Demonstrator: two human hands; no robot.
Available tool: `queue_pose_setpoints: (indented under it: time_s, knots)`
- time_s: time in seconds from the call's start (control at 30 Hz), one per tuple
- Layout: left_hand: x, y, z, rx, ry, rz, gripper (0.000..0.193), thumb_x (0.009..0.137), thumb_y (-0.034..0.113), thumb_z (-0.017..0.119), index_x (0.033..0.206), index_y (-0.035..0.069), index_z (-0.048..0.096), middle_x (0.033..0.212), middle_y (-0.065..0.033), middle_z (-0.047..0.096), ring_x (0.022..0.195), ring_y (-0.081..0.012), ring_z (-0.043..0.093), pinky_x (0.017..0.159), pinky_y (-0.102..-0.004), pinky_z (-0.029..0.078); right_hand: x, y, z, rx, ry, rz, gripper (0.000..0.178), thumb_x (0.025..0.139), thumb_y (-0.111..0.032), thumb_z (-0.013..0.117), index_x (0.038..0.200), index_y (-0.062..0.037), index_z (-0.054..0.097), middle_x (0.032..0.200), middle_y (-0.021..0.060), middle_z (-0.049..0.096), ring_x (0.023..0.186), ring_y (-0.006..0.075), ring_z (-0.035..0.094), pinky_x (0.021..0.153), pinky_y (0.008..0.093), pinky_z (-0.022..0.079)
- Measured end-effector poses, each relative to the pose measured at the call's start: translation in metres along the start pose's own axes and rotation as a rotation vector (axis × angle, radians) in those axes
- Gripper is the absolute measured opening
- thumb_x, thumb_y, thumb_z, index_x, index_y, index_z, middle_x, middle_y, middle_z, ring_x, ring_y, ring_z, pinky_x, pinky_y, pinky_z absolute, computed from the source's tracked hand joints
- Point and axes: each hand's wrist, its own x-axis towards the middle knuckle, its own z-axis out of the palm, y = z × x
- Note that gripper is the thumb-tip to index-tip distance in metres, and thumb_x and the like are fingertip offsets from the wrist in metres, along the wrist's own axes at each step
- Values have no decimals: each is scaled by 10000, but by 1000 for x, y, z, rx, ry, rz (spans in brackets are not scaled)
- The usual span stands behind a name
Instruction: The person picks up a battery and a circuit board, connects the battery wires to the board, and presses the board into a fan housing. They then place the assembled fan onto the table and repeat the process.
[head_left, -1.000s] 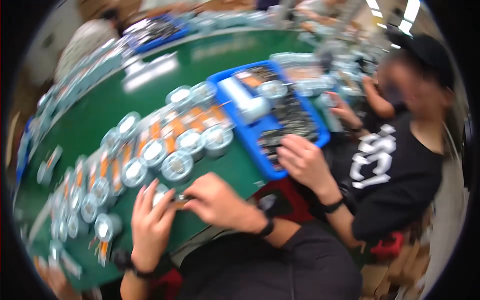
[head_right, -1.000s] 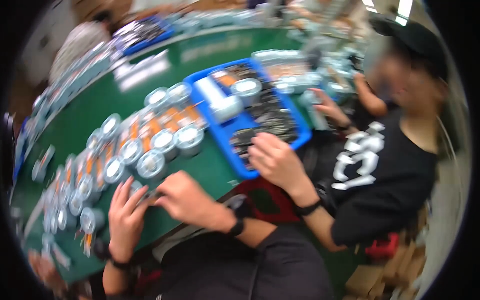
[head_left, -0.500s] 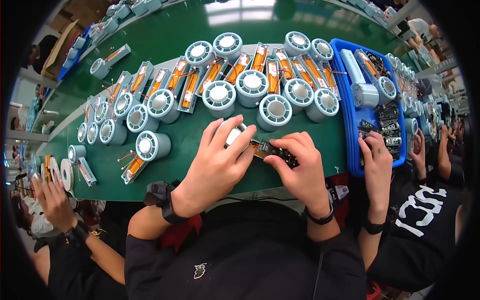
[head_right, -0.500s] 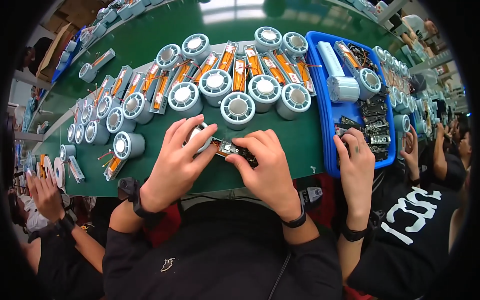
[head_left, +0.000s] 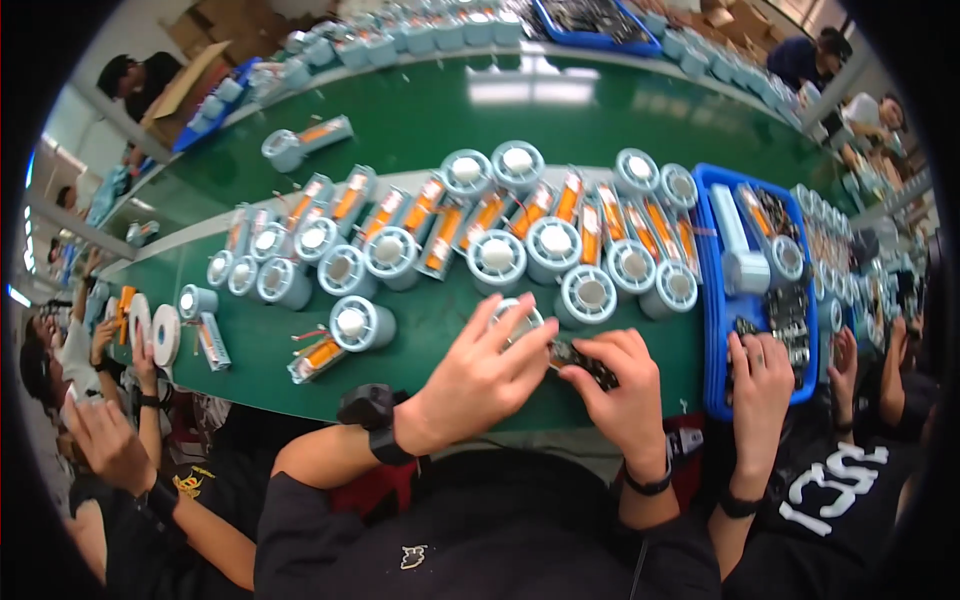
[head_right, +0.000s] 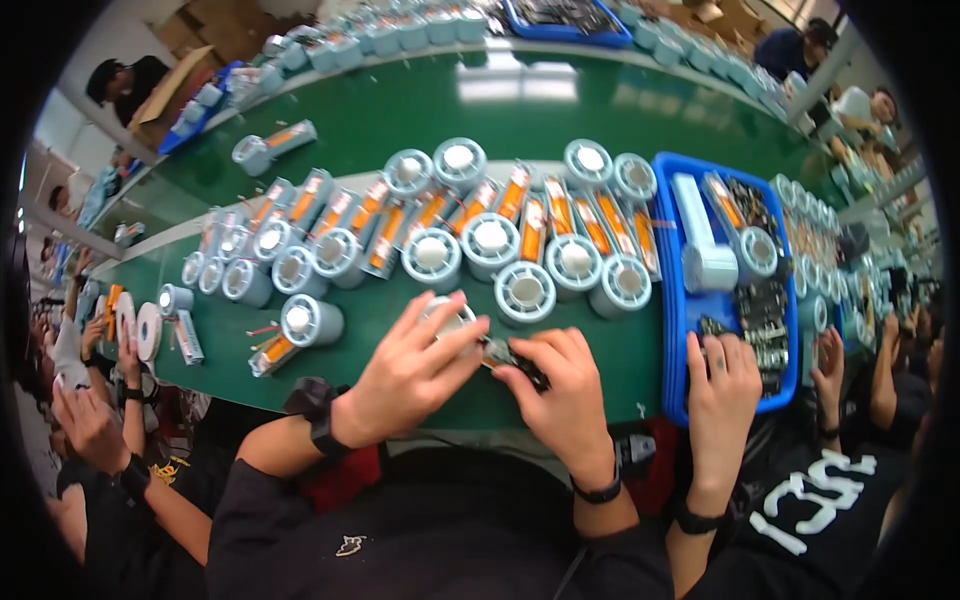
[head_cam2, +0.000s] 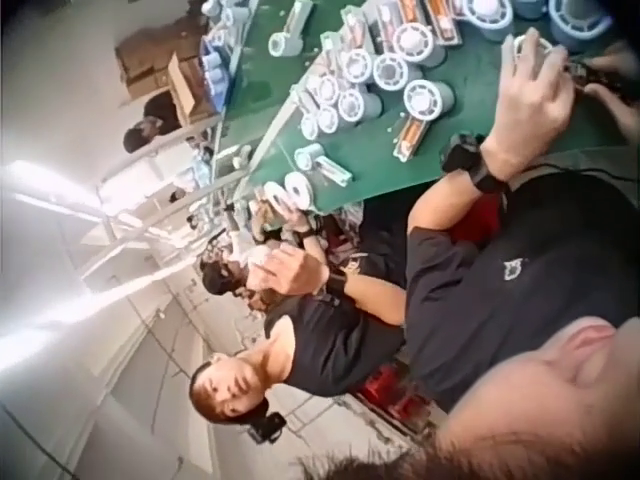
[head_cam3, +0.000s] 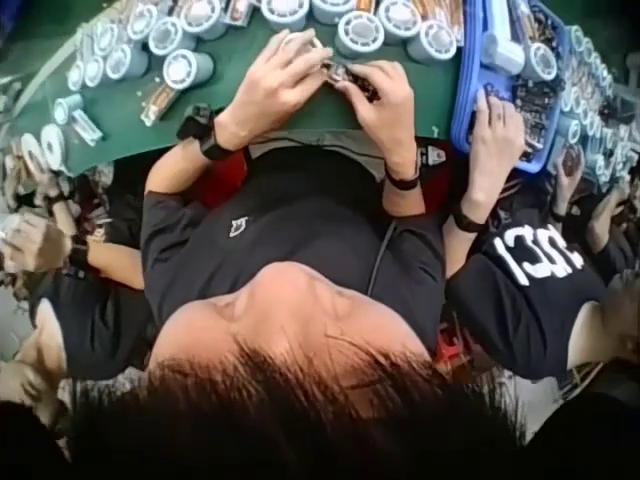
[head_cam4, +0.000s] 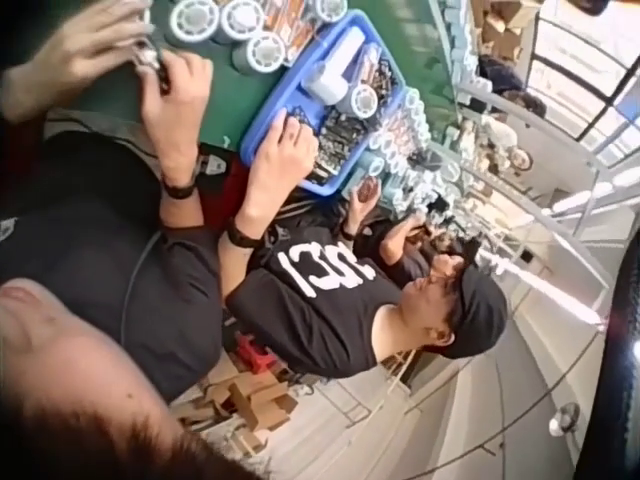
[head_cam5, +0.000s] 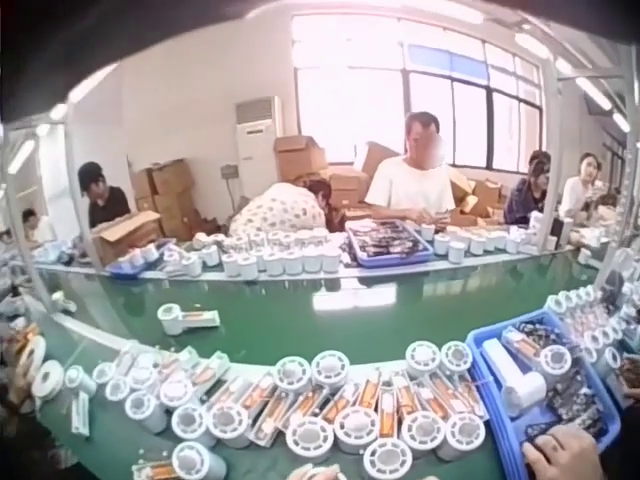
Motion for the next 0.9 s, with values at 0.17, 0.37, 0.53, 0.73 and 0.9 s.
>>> queue_pose_setpoints:
  time_s: [0.17,0.37,0.53,0.73,0.9]
  knots:
    - [-13,5,5,-141,125,24,160,792,97,719,931,19,710,1302,-158,646,1239,-406,629,1043,-616,501,-1,-5,4,-15,-69,-14,332,715,-43,872,1026,-13,761,927,114,686,868,294,625,742,372,533]
    - [-12,-1,8,-196,109,47,134,800,85,723,914,16,710,1343,-168,645,1255,-410,623,1054,-615,499,1,-3,-4,-78,-226,-41,337,788,21,791,1123,-2,758,1073,155,731,966,323,664,876,351,550]
    - [-4,-8,8,-204,128,19,103,792,82,714,858,8,685,1392,-175,621,1275,-412,609,1056,-614,492,8,17,-16,290,-369,146,380,850,88,671,1214,4,734,1254,193,716,1156,328,678,1001,335,520]
    - [6,-14,-10,-167,-28,34,124,771,92,711,845,12,651,1332,-156,654,1312,-431,572,1027,-581,517,2,21,-8,523,-340,339,438,872,143,562,1281,40,685,1333,200,688,1267,270,641,1049,322,492]
    - [19,-4,-41,-127,-210,83,129,750,116,699,797,28,618,1204,-136,674,1253,-427,589,964,-551,546,-34,26,14,714,137,176,396,1034,-263,585,1250,52,692,1220,242,710,1142,320,691,1011,428,525]
